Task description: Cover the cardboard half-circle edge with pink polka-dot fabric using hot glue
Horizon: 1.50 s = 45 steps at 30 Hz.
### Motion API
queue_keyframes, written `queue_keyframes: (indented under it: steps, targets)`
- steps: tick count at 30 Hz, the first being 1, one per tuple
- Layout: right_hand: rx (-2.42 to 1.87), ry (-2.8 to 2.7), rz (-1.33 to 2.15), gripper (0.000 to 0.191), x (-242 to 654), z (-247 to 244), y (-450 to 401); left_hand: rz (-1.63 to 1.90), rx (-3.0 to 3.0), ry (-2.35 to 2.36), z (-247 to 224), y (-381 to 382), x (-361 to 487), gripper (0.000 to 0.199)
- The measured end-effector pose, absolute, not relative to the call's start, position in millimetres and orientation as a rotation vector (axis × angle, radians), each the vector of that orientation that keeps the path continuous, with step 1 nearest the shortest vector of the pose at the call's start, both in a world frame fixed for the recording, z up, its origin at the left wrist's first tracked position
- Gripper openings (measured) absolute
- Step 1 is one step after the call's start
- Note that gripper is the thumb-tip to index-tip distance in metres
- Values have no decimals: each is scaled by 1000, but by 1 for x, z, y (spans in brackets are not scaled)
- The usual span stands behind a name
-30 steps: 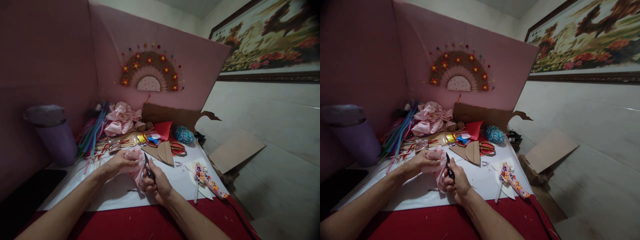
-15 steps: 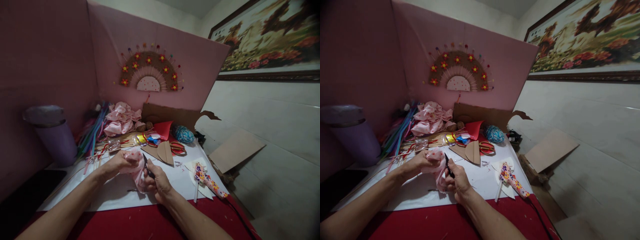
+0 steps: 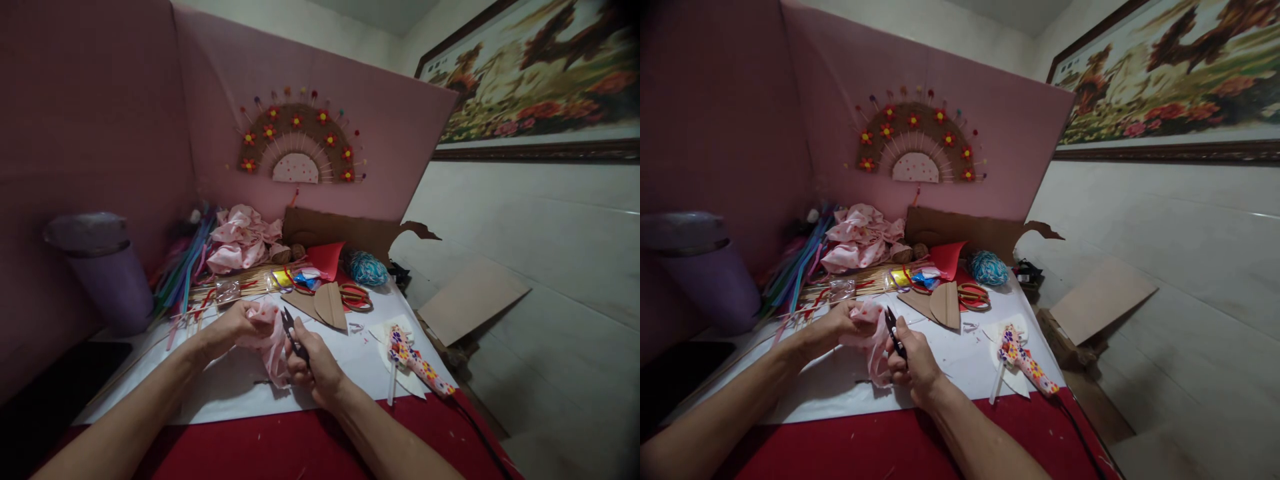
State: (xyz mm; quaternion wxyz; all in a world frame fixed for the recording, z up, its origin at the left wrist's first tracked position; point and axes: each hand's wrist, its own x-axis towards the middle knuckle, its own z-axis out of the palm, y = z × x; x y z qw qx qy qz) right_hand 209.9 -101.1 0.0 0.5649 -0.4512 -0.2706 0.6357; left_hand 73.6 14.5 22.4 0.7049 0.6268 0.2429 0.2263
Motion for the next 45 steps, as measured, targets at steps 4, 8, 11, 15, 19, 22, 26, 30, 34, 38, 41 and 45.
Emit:
queue_keyframes:
  steps: [4,8,11,15,19,22,26,30,34,38,41,45]
  targets:
    - [-1074,-652,1513,55,211,0,-102,506,1360,551,24,17,72,17]
    - [-1049,-615,1511,54,211,1,-101,484,1316,527,21,20,70,20]
    - [-1046,-578,1488,54,210,1,-100,479,1308,518,21,20,70,26]
    - [-1061,-587,1452,55,208,3,-101,562,1302,543,23,17,72,32]
    - [-1070,-632,1417,57,206,4,-103,621,1316,551,26,15,74,31]
    - [-1061,-652,1407,58,205,3,-103,651,1310,540,27,14,75,29]
    - [-1067,-670,1395,59,204,1,-103,662,1282,529,29,12,75,31]
    - [-1056,-673,1381,60,202,1,-103,658,1309,526,28,12,76,30]
    - [-1036,-646,1400,58,202,3,-104,646,1352,514,28,11,78,28]
    - [-1010,-666,1418,58,202,2,-104,640,1349,508,26,10,79,28]
    - [-982,-673,1411,57,201,0,-103,631,1346,498,24,10,79,30]
    - [-1000,-665,1429,57,202,-3,-101,631,1345,502,21,11,80,32]
